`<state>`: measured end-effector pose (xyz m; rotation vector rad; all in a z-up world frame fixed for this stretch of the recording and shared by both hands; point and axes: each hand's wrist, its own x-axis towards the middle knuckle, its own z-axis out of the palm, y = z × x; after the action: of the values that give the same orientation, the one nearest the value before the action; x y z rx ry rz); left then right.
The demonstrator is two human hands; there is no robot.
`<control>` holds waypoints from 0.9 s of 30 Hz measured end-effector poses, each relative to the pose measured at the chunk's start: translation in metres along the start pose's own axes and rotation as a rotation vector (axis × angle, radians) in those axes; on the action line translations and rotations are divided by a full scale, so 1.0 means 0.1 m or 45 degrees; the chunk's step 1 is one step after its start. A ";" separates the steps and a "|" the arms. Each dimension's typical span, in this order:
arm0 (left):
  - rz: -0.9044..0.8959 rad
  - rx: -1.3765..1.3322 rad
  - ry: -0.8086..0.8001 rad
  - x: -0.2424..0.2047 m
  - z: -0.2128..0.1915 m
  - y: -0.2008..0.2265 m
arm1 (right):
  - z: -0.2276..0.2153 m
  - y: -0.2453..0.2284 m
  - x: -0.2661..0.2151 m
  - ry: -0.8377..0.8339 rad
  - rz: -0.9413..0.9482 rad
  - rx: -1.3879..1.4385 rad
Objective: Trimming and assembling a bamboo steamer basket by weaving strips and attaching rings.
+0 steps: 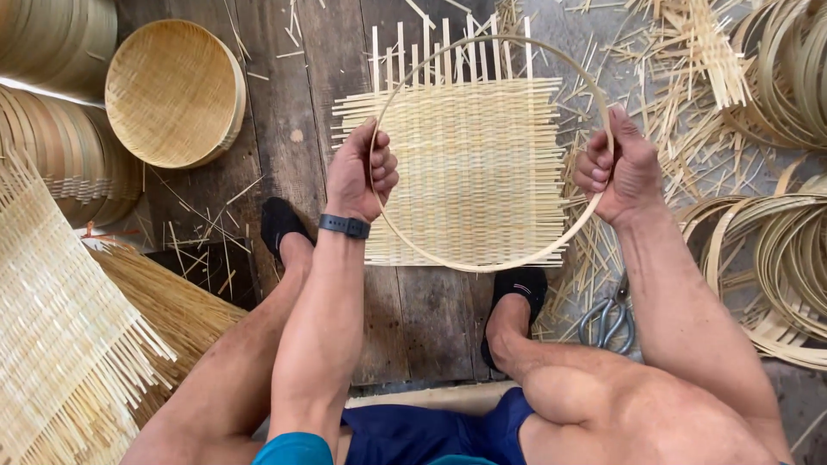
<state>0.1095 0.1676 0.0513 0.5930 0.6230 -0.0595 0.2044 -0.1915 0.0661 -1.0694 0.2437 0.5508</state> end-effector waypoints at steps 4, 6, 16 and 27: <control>0.006 -0.006 0.028 0.11 -0.10 0.01 | -0.01 0.00 0.07 0.237 -0.033 -0.060; 0.000 0.015 0.087 0.09 -0.15 -0.02 | -0.06 0.01 0.04 0.342 -0.056 -0.116; 0.173 0.113 0.273 0.09 -0.34 0.05 | 0.50 -0.53 0.07 0.130 0.135 -1.355; 0.506 1.131 0.500 0.58 -1.14 -0.55 | -0.05 0.60 0.62 0.423 0.075 -1.552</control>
<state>0.0839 0.1902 -0.0837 1.6067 0.8416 0.1692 0.2245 -0.1551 -0.0090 -2.3517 0.2217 0.5654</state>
